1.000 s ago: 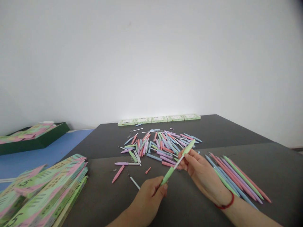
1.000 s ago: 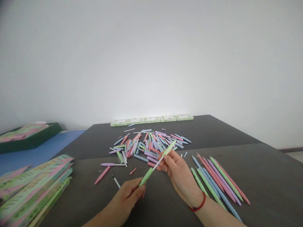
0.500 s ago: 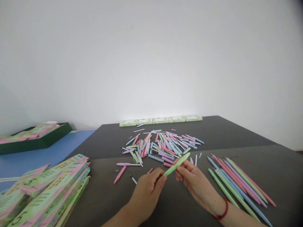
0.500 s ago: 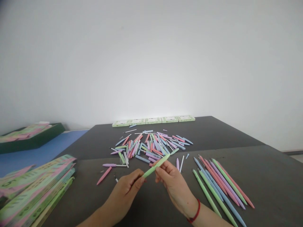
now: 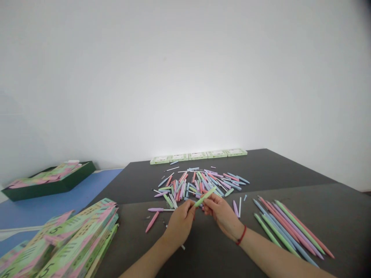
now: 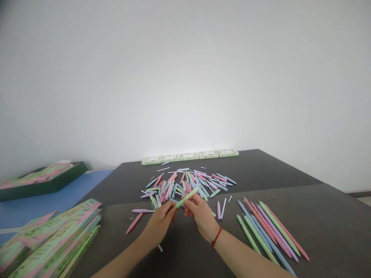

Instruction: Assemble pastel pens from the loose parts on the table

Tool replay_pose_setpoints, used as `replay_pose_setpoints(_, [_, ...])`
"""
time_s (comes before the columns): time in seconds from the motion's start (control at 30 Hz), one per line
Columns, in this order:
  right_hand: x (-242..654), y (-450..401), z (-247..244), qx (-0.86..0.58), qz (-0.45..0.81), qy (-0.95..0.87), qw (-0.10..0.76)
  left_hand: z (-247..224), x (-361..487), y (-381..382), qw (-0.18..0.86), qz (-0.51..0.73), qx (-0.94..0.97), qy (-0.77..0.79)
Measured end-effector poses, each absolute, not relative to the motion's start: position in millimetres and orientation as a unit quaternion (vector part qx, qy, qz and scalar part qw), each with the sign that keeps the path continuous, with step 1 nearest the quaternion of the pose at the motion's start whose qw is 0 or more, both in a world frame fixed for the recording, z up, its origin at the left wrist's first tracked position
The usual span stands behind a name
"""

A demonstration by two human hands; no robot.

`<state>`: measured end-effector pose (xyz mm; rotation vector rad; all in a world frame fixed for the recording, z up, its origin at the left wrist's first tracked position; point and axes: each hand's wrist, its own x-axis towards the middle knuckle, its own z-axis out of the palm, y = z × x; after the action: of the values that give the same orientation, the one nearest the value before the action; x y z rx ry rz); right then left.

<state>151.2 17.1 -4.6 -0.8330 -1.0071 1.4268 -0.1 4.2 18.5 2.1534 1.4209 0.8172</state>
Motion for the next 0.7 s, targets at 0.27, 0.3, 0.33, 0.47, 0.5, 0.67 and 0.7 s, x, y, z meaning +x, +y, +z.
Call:
replay_pose_setpoints(0.27, [149,19,-16,-0.361,0.597,-0.418,0.582,27,11,17,0.129,0.282,0.805,0.506])
replay_pose_setpoints(0.3, [152,18,-17,-0.362,0.595,-0.421,0.581,27,13,16,0.123,0.281,0.81,0.499])
replay_pose_setpoints(0.33, [154,17,-18,-0.364,0.593,-0.423,0.58,25,13,15,0.12,0.28,0.816,0.491])
replay_pose_setpoints(0.47, [161,9,-18,-0.354,0.595,-0.429,0.58,17,11,12,0.119,0.277,0.831,0.469])
replay_pose_setpoints(0.5, [162,7,-18,-0.349,0.594,-0.435,0.58,15,10,12,0.119,0.276,0.832,0.466])
replay_pose_setpoints(0.67, [168,9,-15,-0.382,0.544,-0.493,0.561,11,5,15,0.113,0.274,0.839,0.455])
replay_pose_setpoints(0.7, [169,11,-15,-0.393,0.531,-0.503,0.557,11,4,16,0.11,0.273,0.841,0.454])
